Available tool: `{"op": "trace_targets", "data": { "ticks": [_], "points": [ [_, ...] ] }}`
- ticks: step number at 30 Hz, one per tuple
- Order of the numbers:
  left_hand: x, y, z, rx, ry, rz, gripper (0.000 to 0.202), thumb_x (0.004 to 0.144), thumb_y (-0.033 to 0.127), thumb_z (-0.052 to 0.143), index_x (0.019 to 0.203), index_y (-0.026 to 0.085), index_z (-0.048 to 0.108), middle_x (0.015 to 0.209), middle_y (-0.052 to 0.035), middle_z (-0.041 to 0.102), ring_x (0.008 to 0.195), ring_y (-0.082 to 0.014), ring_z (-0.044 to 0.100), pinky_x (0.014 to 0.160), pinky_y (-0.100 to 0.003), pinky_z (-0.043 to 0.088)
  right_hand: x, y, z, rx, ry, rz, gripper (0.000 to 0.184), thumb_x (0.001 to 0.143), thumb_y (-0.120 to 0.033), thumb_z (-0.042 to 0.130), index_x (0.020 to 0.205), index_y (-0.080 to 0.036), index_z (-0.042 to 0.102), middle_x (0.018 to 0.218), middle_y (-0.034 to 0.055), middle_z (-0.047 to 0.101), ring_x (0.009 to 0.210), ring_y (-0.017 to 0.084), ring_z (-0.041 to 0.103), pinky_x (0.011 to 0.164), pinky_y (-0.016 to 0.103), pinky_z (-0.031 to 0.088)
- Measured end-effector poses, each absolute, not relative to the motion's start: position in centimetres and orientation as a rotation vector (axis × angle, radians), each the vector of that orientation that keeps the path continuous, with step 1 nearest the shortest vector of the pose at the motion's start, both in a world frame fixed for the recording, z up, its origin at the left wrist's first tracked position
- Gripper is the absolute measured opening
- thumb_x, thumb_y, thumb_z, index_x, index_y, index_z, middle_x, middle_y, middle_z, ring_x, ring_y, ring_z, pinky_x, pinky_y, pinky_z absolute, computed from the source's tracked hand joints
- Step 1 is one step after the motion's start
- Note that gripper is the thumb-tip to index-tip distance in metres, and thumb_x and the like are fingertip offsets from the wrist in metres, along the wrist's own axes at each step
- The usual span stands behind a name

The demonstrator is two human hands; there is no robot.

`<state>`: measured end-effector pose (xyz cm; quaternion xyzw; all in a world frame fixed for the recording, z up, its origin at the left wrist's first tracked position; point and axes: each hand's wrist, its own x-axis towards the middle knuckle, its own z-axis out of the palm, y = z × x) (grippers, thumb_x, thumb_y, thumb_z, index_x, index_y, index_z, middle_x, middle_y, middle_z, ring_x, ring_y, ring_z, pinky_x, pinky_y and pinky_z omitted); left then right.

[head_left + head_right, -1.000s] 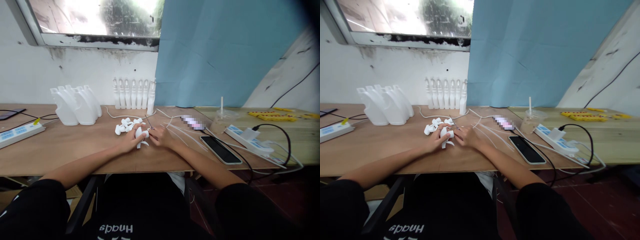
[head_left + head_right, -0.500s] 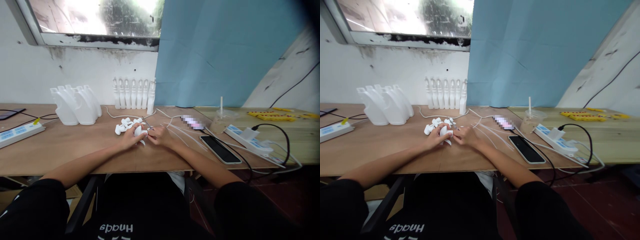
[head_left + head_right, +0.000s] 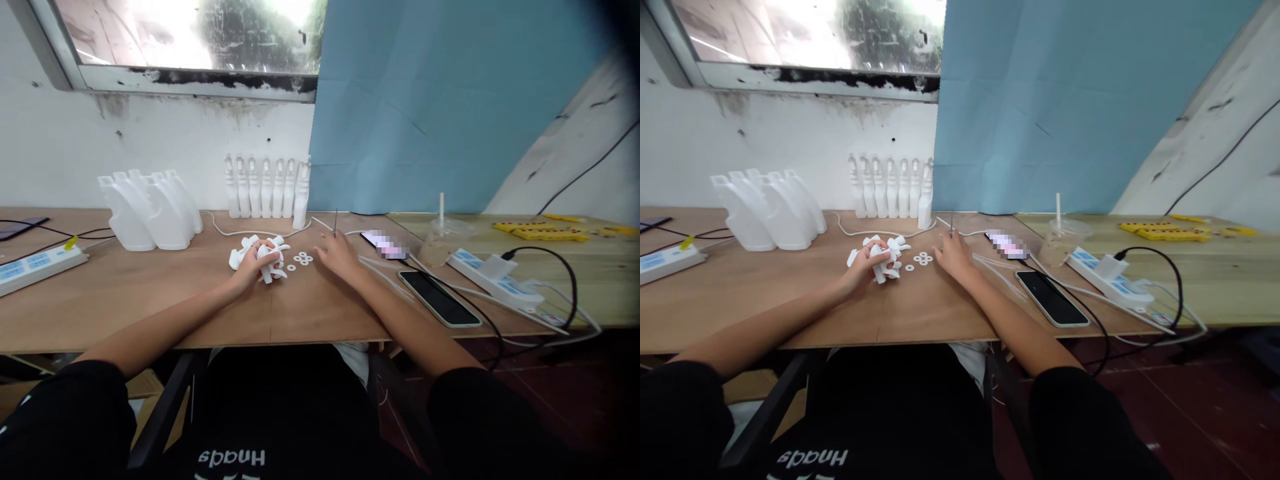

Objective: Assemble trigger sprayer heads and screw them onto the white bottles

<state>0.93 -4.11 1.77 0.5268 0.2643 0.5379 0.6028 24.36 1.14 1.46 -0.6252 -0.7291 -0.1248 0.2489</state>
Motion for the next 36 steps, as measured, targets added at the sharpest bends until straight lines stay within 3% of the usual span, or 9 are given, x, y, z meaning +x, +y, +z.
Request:
{"op": "trace_targets", "data": {
  "ticks": [5, 8, 10, 12, 16, 19, 24, 32, 36],
  "points": [
    [0.5, -3.7, 2.1, 1.069, 0.534, 1.277, 0.033, 0.074, 0.038, 0.076, 0.077, 0.015, 0.053, 0.066, 0.0006, 0.055, 0.053, -0.0093, 0.051, 0.048, -0.021, 0.041, 25.0, 1.9, 1.8, -1.552, -1.92, -0.313, 0.09, 0.075, -0.035, 0.071, 0.148, -0.014, 0.021, 0.15, 0.0248, 0.03, 0.136, 0.041, 0.032, 0.103, 0.058, 0.032],
    [0.0, -3.2, 2.2, 1.019, 0.559, 1.215, 0.034, 0.077, 0.044, 0.071, 0.073, 0.015, 0.054, 0.06, 0.0009, 0.052, 0.046, -0.0089, 0.046, 0.043, -0.021, 0.036, 24.9, 1.7, 2.4, -1.308, -1.814, -0.152, 0.073, 0.078, -0.033, 0.067, 0.139, -0.018, 0.032, 0.141, 0.0189, 0.045, 0.125, 0.033, 0.048, 0.098, 0.048, 0.042],
    [-0.3, -3.0, 2.3, 0.995, 0.561, 1.139, 0.033, 0.078, 0.043, 0.069, 0.069, 0.015, 0.053, 0.054, 0.0021, 0.047, 0.041, -0.0076, 0.039, 0.04, -0.02, 0.031, 24.6, 1.2, 2.6, -1.161, -1.723, -0.009, 0.046, 0.083, -0.038, 0.062, 0.122, -0.021, 0.046, 0.115, 0.0115, 0.063, 0.099, 0.024, 0.062, 0.084, 0.037, 0.049],
    [-0.5, -2.9, 2.3, 0.976, 0.579, 1.073, 0.03, 0.077, 0.038, 0.068, 0.065, 0.015, 0.051, 0.048, 0.0034, 0.041, 0.038, -0.0064, 0.033, 0.039, -0.02, 0.028, 24.1, 0.3, 2.6, -1.038, -1.703, 0.133, 0.027, 0.088, -0.045, 0.056, 0.101, -0.021, 0.053, 0.087, 0.0039, 0.067, 0.075, 0.017, 0.063, 0.071, 0.029, 0.049],
    [-0.4, -2.9, 2.4, 0.963, 0.655, 1.035, 0.027, 0.076, 0.031, 0.063, 0.06, 0.016, 0.048, 0.042, 0.004, 0.035, 0.037, -0.0064, 0.031, 0.038, -0.02, 0.024, 22.6, -1.9, 2.2, -0.817, -1.819, 0.541, 0.037, 0.094, -0.053, 0.043, 0.097, -0.02, 0.059, 0.059, -0.0029, 0.056, 0.048, 0.011, 0.052, 0.05, 0.022, 0.042],
    [-0.2, -3.0, 2.3, 0.98, 0.699, 1.058, 0.025, 0.075, 0.031, 0.062, 0.062, 0.017, 0.046, 0.042, 0.0034, 0.037, 0.037, -0.0073, 0.033, 0.038, -0.021, 0.026, 21.3, -3.0, 1.9, -0.726, -1.791, 0.76, 0.041, 0.092, -0.055, 0.047, 0.101, -0.019, 0.064, 0.06, -0.0021, 0.057, 0.045, 0.01, 0.051, 0.042, 0.022, 0.038],
    [-0.1, -2.9, 2.0, 1.012, 0.729, 1.097, 0.024, 0.071, 0.03, 0.064, 0.066, 0.018, 0.044, 0.045, 0.0035, 0.042, 0.036, -0.0083, 0.037, 0.039, -0.021, 0.027, 20.3, -3.9, 1.7, -0.578, -1.844, 0.827, 0.031, 0.088, -0.047, 0.058, 0.102, -0.021, 0.066, 0.089, 0.0051, 0.071, 0.067, 0.015, 0.065, 0.049, 0.024, 0.049],
    [0.3, -3.1, 1.7, 1.14, 0.768, 1.122, 0.017, 0.065, 0.024, 0.06, 0.06, 0.017, 0.045, 0.041, 0.0011, 0.044, 0.037, -0.0105, 0.041, 0.037, -0.022, 0.03, 20.1, -4.3, 2.2, -0.528, -2.053, 0.342, 0.017, 0.089, -0.033, 0.057, 0.092, -0.023, 0.07, 0.091, 0.0051, 0.074, 0.082, 0.019, 0.068, 0.079, 0.035, 0.053],
    [0.7, -3.5, 2.1, 1.145, 0.802, 1.132, 0.016, 0.063, 0.022, 0.059, 0.059, 0.017, 0.044, 0.042, 0.0017, 0.044, 0.037, -0.0093, 0.04, 0.037, -0.021, 0.032, 19.9, -4.5, 2.2, -0.538, -2.085, 0.129, 0.018, 0.089, -0.032, 0.055, 0.081, -0.022, 0.067, 0.08, 0.0041, 0.073, 0.073, 0.017, 0.066, 0.071, 0.031, 0.051]
  ]
}}
